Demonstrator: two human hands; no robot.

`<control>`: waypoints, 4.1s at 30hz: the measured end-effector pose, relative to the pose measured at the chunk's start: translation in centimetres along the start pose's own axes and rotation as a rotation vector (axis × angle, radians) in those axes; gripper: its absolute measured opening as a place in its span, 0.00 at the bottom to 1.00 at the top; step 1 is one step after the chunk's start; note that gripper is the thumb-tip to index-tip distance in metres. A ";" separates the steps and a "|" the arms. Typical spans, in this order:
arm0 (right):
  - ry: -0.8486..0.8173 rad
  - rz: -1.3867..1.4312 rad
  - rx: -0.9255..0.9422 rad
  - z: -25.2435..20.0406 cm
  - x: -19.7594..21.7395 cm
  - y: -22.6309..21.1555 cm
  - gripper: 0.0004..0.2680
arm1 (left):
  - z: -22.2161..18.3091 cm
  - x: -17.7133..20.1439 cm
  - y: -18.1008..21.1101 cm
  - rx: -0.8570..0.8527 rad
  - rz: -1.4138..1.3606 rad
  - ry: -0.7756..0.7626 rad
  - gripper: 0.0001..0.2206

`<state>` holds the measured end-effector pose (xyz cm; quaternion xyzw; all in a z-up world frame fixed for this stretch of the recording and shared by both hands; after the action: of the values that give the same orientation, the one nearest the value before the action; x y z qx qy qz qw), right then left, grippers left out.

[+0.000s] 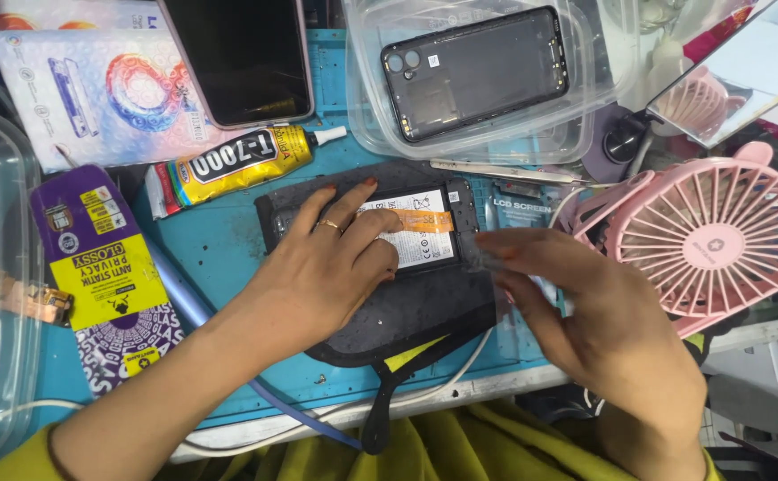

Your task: Disassembling and repairing internal components of a mobile phone using a screwdriver and manual manipulation

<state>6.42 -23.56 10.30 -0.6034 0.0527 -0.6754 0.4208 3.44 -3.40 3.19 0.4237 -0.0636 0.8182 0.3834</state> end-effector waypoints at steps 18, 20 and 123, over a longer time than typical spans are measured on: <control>0.229 -0.285 -0.106 0.6 0.1 2.0 0.09 | -1.2 -1.9 -0.5 -0.003 0.108 -0.047 0.05; 0.091 0.267 0.081 1.4 -0.3 0.8 0.13 | -1.2 -1.8 -0.6 0.008 0.066 -0.043 0.03; 0.676 0.400 0.072 -3.0 -6.2 -5.2 0.21 | -1.2 4.7 -6.6 0.478 -0.246 -0.298 0.06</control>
<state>0.71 -17.63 7.70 -0.3095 0.2811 -0.7422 0.5238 5.56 4.43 4.49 0.6218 0.1271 0.6861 0.3556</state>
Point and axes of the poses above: each hand's wrist, its own z-axis towards the middle knuckle, its own x-axis out of the back of the hand, y = z × x, the point moved 6 cm from there along z, towards the middle knuckle, and after that the axes turned 11 degrees about y, right-handed, at the moved point
